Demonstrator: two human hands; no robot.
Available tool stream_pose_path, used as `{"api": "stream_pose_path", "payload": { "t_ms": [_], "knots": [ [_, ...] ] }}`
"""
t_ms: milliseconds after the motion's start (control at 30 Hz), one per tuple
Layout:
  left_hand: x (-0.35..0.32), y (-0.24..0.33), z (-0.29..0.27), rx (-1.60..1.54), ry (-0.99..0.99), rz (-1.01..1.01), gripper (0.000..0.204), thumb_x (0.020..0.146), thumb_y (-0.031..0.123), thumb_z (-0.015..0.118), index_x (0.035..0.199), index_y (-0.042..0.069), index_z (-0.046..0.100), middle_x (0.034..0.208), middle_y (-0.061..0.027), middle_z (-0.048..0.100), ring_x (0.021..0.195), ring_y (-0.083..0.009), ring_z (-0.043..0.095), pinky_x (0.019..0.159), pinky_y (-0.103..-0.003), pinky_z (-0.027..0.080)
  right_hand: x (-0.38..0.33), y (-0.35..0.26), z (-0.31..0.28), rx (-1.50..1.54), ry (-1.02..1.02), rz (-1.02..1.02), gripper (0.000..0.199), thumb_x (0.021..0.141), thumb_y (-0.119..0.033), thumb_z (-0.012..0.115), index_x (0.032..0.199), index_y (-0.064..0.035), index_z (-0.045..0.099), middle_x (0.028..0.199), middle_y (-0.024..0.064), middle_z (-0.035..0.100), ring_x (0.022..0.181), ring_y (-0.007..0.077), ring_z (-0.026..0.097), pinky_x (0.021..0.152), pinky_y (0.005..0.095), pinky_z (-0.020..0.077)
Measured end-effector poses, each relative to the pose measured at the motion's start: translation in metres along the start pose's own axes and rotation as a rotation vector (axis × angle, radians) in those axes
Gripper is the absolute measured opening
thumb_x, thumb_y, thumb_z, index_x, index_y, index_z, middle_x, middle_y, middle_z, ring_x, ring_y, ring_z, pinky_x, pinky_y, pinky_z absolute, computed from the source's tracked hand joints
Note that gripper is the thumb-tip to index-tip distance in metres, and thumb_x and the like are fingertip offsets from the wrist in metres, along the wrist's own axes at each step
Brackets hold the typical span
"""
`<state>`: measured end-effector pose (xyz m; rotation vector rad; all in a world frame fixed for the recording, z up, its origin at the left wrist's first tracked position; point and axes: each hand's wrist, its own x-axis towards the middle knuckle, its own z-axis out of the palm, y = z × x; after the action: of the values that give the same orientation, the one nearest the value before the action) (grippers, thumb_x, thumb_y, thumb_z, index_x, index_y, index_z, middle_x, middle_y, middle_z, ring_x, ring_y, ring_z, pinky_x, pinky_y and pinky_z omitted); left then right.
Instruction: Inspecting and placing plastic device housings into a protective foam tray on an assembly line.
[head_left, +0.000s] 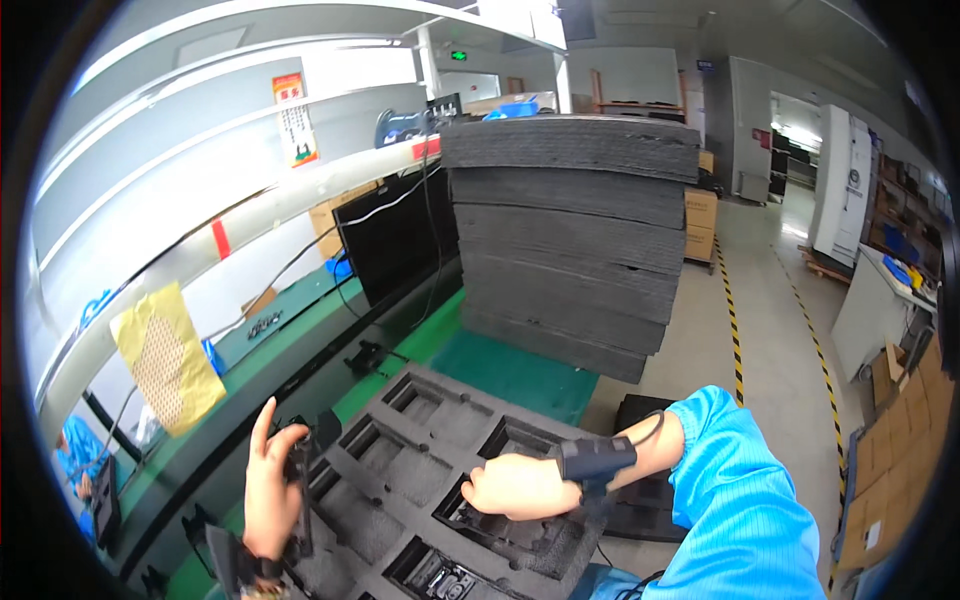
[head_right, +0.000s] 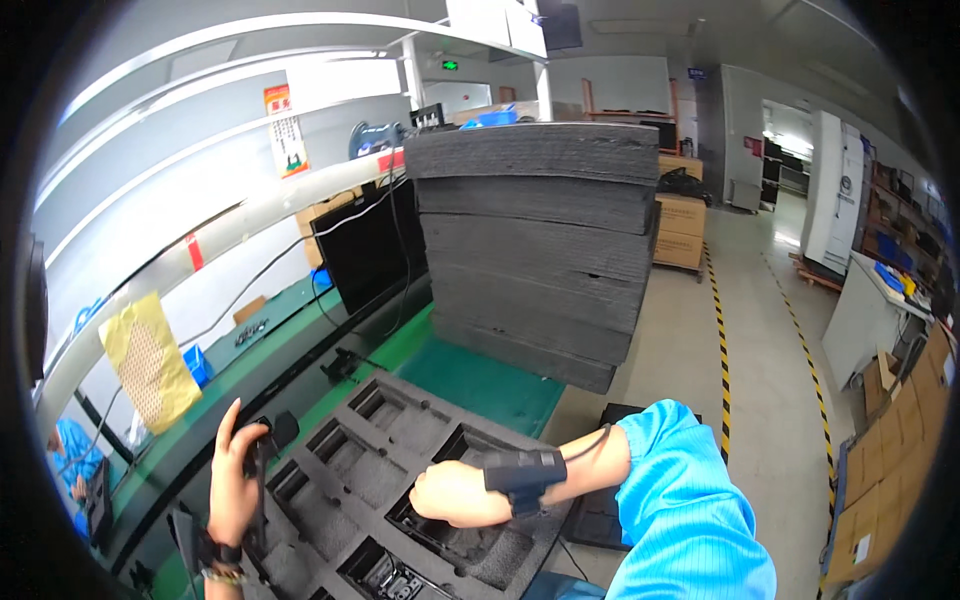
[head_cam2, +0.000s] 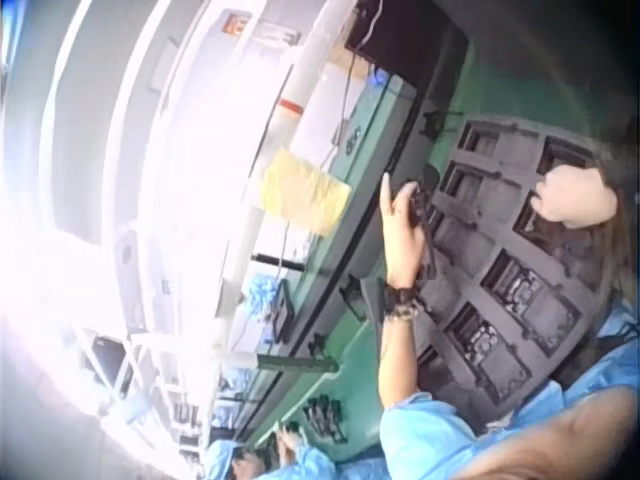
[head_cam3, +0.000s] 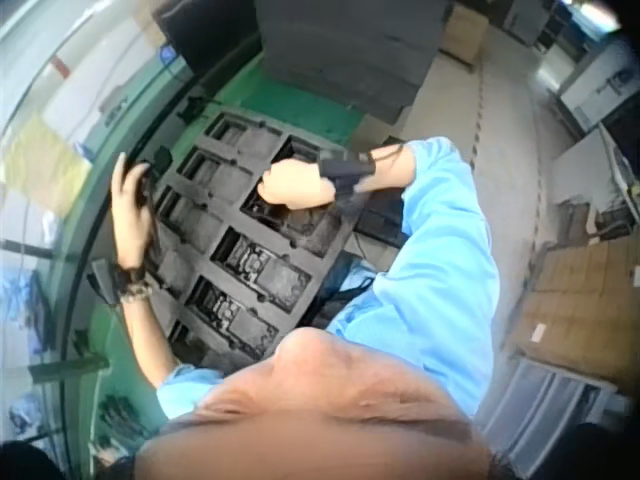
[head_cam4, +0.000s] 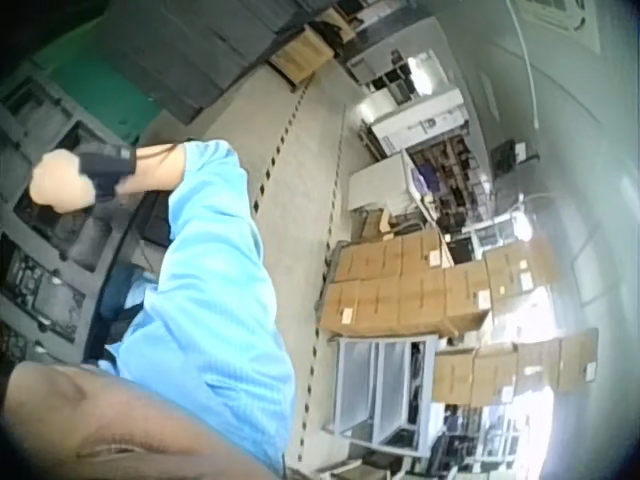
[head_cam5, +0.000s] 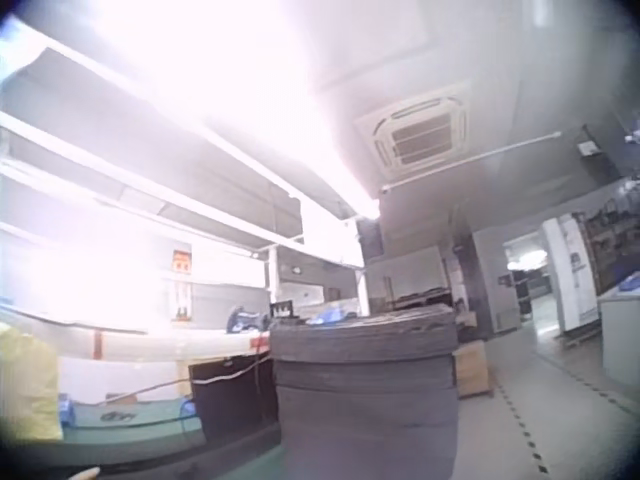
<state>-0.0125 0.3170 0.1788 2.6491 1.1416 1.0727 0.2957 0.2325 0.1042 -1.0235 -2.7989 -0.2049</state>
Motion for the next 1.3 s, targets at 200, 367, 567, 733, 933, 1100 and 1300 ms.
{"api": "stream_pose_path", "payload": {
  "t_ms": [200,367,567,733,933,1100,1300],
  "knots": [
    [-0.032,-0.008,0.019,-0.431,0.068,-0.252,0.079,0.063,-0.026,0.033,0.135,0.004,0.045,0.141,-0.019,0.05,0.115,-0.0244,0.062,0.088,-0.031,0.051,0.02,0.033,-0.065,0.508,-0.244,0.195,0.036,0.073,-0.007,0.064,0.106,0.0026,0.055,0.075,0.022,0.065,0.074,0.0394,0.066,0.061,0.0476,0.0496],
    [-0.057,-0.051,0.024,-0.964,0.051,-0.579,0.044,0.093,0.019,0.053,0.129,-0.005,0.054,0.129,-0.0226,0.059,0.111,-0.037,0.063,0.09,-0.042,0.054,0.054,0.059,-0.073,0.345,-0.278,0.017,0.049,0.077,-0.007,0.064,0.124,-0.0053,0.049,0.088,0.0217,0.064,0.084,0.0396,0.065,0.07,0.0494,0.0505],
    [-0.064,-0.045,0.026,-1.456,0.111,-0.728,0.047,0.09,-0.004,0.052,0.137,-0.004,0.044,0.139,-0.0187,0.052,0.124,-0.0329,0.056,0.095,-0.038,0.056,0.14,0.079,-0.036,0.428,0.243,0.18,0.059,0.073,0.005,0.06,0.13,0.0012,0.043,0.114,0.0257,0.057,0.106,0.0405,0.061,0.083,0.0462,0.0513],
    [-0.057,-0.046,0.024,-1.527,0.155,-0.841,0.054,0.084,-0.009,0.052,0.137,-0.005,0.043,0.146,-0.0157,0.046,0.129,-0.0307,0.052,0.099,-0.04,0.052,0.202,0.101,0.038,0.937,0.133,0.286,0.034,0.079,0.007,0.048,0.112,0.0083,0.055,0.097,0.0231,0.069,0.087,0.0357,0.07,0.076,0.0394,0.0573],
    [-0.076,-0.069,0.037,-1.689,0.262,-0.753,0.06,0.083,0.016,0.056,0.14,0.003,0.043,0.145,-0.0172,0.047,0.119,-0.0346,0.056,0.1,-0.05,0.046,0.218,0.097,0.093,1.976,0.121,0.306,0.062,0.086,0.013,0.039,0.145,-0.0019,0.03,0.133,0.0193,0.053,0.111,0.029,0.064,0.095,0.0416,0.0549],
    [-0.068,-0.075,0.038,-1.755,0.178,-0.761,0.074,0.097,0.059,0.036,0.147,0.005,0.035,0.148,-0.0195,0.042,0.117,-0.0365,0.056,0.1,-0.049,0.046,0.204,0.093,0.07,2.064,0.188,0.305,0.072,0.084,0.017,0.039,0.149,-0.0033,0.018,0.137,0.0207,0.047,0.113,0.0323,0.062,0.096,0.0462,0.0543],
    [-0.062,-0.079,0.039,-1.7,0.206,-0.793,0.072,0.1,0.059,0.028,0.144,0.004,0.041,0.142,-0.0192,0.049,0.115,-0.0356,0.057,0.1,-0.049,0.046,0.23,0.069,0.064,2.133,0.25,0.179,0.057,0.093,0.004,0.044,0.145,-0.012,0.028,0.126,0.0219,0.06,0.105,0.0311,0.067,0.087,0.0398,0.0583]
  ]
}}
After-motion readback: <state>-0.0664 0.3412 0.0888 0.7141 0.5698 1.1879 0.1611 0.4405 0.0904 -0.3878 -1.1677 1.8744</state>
